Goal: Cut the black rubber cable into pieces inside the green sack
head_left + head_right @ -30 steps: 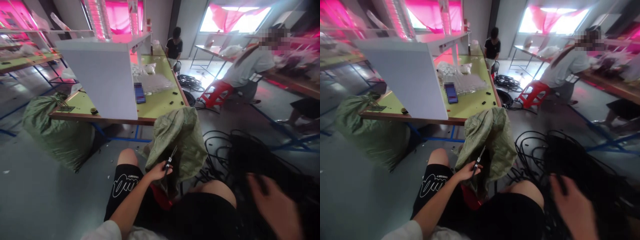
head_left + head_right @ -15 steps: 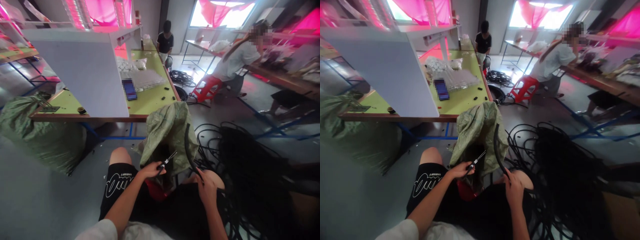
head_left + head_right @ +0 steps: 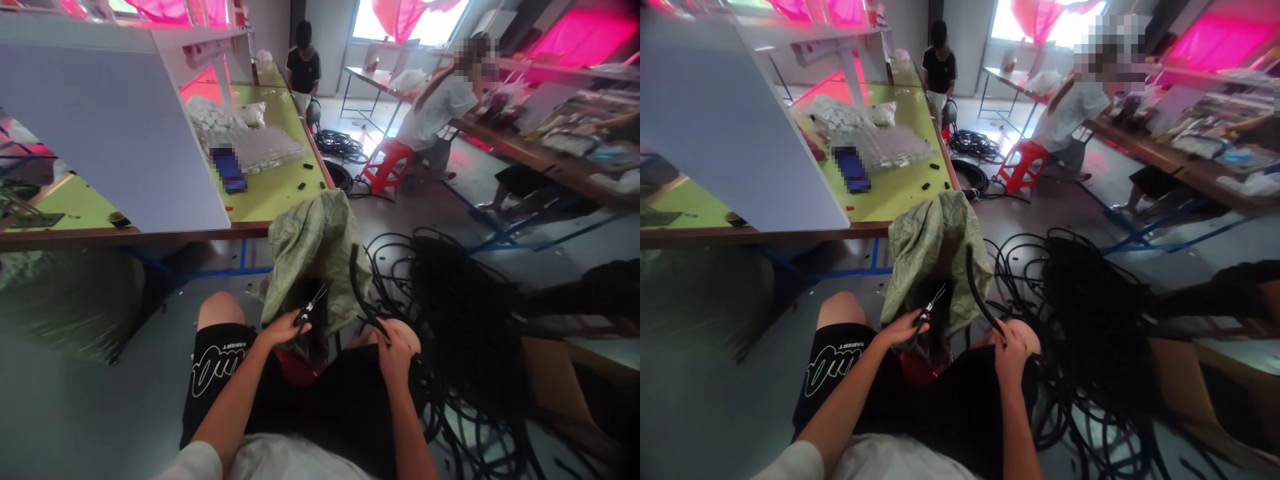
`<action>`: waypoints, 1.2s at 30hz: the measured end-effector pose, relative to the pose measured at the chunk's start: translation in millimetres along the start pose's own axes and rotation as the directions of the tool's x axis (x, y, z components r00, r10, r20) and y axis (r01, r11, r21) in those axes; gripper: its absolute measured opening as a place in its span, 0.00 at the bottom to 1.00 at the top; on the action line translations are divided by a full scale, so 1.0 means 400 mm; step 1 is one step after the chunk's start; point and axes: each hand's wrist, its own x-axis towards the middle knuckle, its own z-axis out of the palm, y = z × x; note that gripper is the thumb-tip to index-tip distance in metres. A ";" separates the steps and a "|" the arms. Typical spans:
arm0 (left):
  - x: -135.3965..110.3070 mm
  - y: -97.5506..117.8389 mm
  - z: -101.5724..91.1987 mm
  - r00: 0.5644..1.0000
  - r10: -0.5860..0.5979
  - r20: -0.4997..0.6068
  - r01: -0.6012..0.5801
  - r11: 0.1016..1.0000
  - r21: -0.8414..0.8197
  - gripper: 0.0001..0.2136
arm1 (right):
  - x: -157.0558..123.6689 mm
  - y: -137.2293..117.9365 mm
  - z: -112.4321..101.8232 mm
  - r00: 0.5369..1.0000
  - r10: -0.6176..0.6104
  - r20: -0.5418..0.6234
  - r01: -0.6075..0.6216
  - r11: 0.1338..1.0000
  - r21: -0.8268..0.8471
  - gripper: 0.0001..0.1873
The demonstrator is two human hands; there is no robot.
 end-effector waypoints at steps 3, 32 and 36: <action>0.001 -0.009 -0.002 1.000 -0.012 -0.018 0.012 1.000 -0.001 0.22 | 0.001 0.011 0.004 1.000 -0.004 0.015 0.004 1.000 0.013 0.22; 0.041 -0.042 0.032 0.975 -0.194 -0.111 0.177 0.973 -0.147 0.25 | -0.009 0.007 0.021 0.974 0.194 0.115 -0.145 0.929 -0.340 0.16; 0.055 -0.048 0.058 0.952 -0.302 -0.050 0.274 0.912 -0.307 0.27 | -0.007 0.000 0.019 0.972 0.196 0.131 -0.136 0.920 -0.368 0.15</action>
